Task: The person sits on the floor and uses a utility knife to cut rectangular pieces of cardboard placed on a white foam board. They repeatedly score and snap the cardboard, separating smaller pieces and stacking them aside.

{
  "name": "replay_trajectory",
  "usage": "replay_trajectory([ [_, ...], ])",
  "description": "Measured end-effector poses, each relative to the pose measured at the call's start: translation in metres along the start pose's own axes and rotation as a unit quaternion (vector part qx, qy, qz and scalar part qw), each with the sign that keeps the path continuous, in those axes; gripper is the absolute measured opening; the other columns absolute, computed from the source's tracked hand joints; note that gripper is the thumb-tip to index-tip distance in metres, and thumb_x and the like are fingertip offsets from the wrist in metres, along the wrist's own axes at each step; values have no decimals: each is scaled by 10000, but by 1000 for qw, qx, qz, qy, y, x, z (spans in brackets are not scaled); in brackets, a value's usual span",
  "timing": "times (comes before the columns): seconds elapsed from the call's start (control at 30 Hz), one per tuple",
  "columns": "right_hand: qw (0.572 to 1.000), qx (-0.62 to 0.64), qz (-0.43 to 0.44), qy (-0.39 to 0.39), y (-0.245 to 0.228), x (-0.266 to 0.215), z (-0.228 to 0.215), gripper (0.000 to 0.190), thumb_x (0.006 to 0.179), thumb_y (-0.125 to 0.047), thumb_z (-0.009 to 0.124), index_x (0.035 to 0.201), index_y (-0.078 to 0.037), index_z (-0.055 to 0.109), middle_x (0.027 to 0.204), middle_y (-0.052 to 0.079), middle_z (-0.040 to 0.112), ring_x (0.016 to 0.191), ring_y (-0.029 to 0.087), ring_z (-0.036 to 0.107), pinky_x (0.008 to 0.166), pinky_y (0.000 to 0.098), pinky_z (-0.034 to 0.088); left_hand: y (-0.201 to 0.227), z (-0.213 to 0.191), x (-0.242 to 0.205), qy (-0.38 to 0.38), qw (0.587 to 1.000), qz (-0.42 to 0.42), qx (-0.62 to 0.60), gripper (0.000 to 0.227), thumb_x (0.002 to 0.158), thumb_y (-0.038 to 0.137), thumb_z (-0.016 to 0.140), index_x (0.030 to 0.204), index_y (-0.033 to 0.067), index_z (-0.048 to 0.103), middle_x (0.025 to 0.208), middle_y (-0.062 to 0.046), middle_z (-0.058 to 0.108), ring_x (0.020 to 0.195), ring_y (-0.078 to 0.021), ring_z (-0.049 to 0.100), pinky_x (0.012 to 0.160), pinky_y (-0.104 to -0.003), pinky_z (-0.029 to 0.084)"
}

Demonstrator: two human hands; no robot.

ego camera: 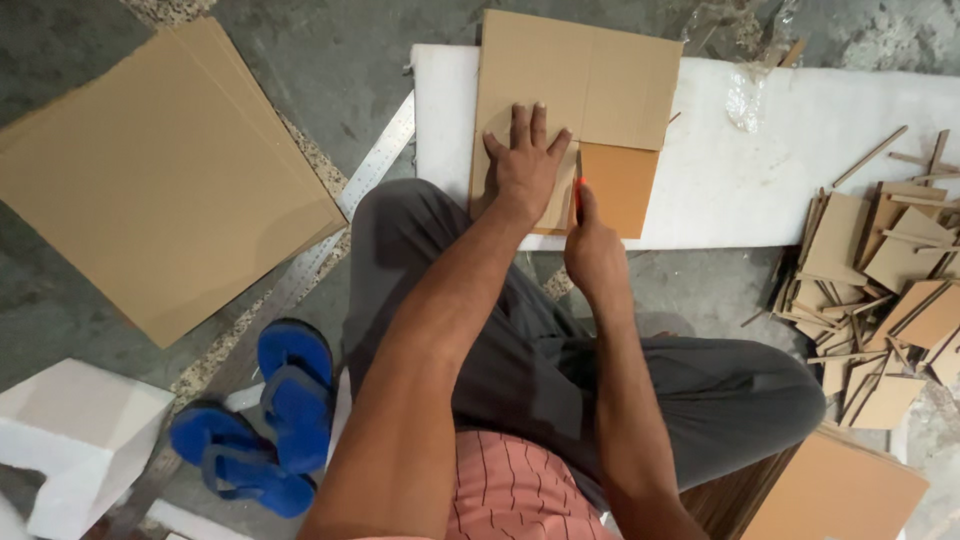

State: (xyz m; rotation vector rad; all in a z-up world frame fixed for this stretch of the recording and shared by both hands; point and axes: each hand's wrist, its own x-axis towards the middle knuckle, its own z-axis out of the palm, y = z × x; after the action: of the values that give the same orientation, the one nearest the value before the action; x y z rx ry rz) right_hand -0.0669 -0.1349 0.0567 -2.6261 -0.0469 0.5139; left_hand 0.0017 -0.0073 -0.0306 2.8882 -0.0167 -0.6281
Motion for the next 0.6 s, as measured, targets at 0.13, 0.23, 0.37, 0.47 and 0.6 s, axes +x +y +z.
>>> replay_trajectory([
  [0.13,998,-30,30,-36,4,-19,0,635,932,-77,467,1550,-206,401,965,368,674,884,565,638,783,651,491,3,-5,0,-1,1000,-2,7,654,1009,237,512,1603,338,258,1701,-133,71,1537,-438,96,1069,-807,281],
  [0.23,993,-82,56,-61,13,-41,9,688,937,-107,496,1592,-214,314,863,369,666,813,573,635,764,666,478,1,-5,-3,-9,1000,2,16,690,997,230,529,1618,327,245,1703,-148,72,1536,-447,101,1059,-796,300],
  [0.37,994,-56,63,-65,23,-72,16,686,936,-105,489,1587,-261,337,871,350,674,830,565,637,770,664,479,0,-8,-4,-11,1000,3,16,713,976,234,550,1613,338,247,1702,-132,72,1532,-434,105,1062,-787,308],
  [0.47,992,-61,76,-82,26,-90,17,698,939,-129,492,1594,-278,301,879,349,679,838,567,635,784,657,477,1,-6,-7,18,1000,4,11,659,1012,239,528,1608,339,265,1700,-135,93,1535,-433,122,1050,-799,330],
  [0.6,991,-49,99,-81,26,-97,20,669,963,-169,497,1588,-301,297,912,354,682,878,566,635,809,647,474,-1,-5,-7,7,1000,4,15,671,1003,230,535,1612,328,269,1703,-140,99,1532,-440,126,1055,-794,323],
])
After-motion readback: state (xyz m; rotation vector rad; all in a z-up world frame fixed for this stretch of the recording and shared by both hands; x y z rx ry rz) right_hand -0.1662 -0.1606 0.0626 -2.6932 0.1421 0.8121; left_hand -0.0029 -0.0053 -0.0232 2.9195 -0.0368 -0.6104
